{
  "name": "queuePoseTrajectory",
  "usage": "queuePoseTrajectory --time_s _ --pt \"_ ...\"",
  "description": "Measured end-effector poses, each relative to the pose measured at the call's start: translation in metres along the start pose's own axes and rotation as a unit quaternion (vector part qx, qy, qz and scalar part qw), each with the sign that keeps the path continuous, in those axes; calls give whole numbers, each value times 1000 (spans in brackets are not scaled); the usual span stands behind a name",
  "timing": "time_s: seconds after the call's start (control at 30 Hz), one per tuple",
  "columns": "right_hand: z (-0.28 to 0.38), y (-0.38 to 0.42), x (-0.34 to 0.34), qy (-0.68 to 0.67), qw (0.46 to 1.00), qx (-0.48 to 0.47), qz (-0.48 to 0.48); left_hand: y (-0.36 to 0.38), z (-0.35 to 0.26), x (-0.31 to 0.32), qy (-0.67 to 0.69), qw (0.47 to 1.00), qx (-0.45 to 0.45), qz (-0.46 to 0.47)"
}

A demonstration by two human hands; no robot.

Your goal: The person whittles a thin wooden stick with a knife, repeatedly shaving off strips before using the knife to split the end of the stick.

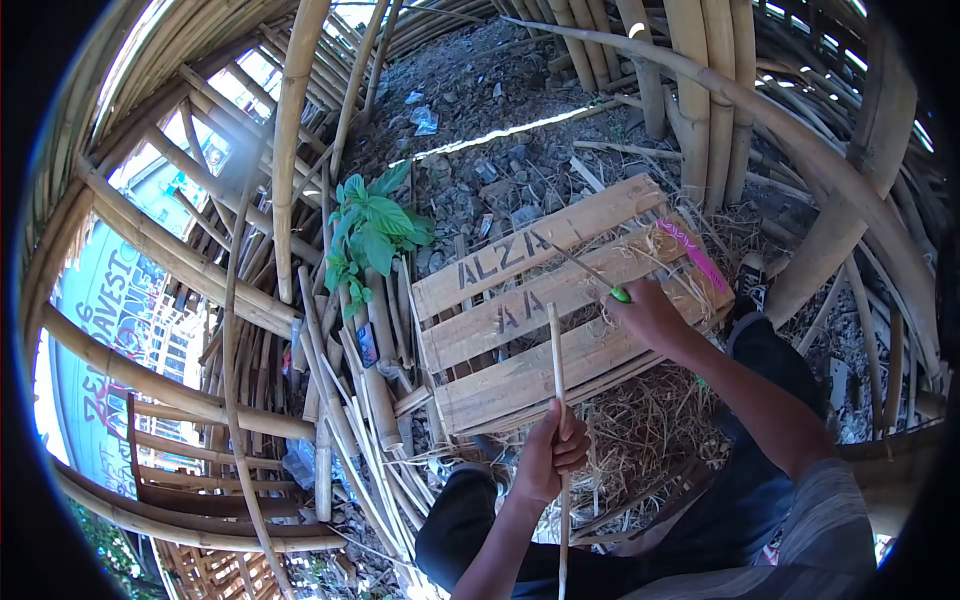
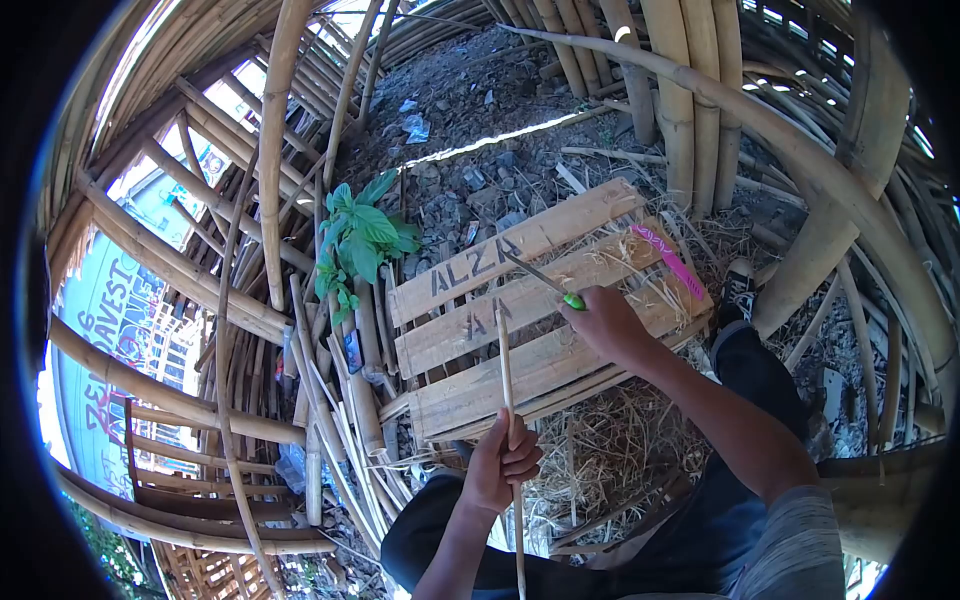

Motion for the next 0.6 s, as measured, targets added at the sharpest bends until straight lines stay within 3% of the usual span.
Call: queuePoseTrajectory --time_s 0.13,0.27,0.33,0.5,0.6 --pt "7 13 5 -20 998 -63 -6 1 0 3 -24 999 24 -43" --pt "15 30 12 -6 996 -85 -6 -3 1 0 -51 998 40 -20" --pt "24 48 21 159 964 -214 -6 -3 3 -1 -66 997 38 -20" --pt "19 57 42 162 967 -188 51 0 9 4 -153 985 69 -30" --pt "12 35 34 155 978 -142 -12 3 11 5 -177 979 88 -42"
Point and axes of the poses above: each hand's wrist, its own y-axis away from the middle knuckle, its own x-axis out of the palm, z = x × y, the point moved 3 cm from there along -y, towards the middle knuckle, and after that the axes turned 15 degrees about x, right-handed, at the moved point
